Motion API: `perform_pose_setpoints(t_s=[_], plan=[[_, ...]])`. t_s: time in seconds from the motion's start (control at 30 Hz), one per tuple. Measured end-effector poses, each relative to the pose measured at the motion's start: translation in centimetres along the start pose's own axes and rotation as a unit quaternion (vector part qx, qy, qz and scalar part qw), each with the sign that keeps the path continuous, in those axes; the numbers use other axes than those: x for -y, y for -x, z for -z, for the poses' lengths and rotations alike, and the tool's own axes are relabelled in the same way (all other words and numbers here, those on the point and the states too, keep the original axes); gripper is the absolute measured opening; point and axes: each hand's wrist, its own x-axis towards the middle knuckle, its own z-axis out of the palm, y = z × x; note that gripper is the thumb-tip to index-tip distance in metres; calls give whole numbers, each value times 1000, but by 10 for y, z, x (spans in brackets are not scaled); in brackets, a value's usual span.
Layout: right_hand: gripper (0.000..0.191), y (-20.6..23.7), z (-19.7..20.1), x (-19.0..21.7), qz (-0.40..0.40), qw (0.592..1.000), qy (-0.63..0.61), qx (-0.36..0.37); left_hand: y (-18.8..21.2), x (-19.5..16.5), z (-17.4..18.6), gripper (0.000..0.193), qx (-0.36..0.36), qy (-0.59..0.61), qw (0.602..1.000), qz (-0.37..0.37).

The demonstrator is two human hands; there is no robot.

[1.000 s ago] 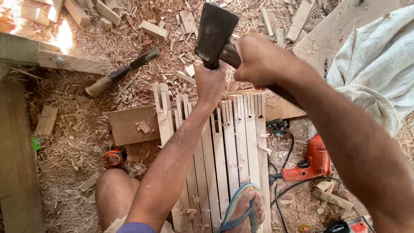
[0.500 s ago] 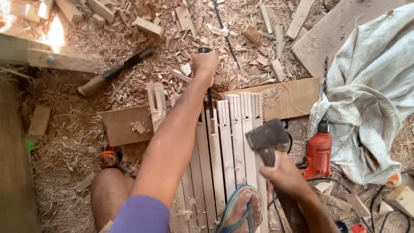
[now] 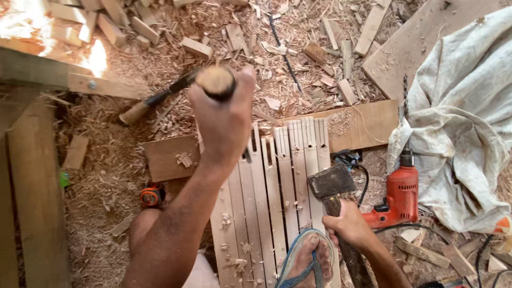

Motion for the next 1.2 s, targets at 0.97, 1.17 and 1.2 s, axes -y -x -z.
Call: perform_pose_setpoints(t_s=[0.97, 1.17, 1.2], plan=[[11, 209, -17, 204, 433, 857, 76, -271, 78, 63, -39, 25, -34, -31, 990, -135], [12, 225, -27, 202, 434, 851, 56, -290, 77, 66, -10, 24, -3, 116, 993, -16], [11, 224, -28, 202, 428, 855, 46, -287, 81, 66, -9, 23, 0, 126, 992, -17]])
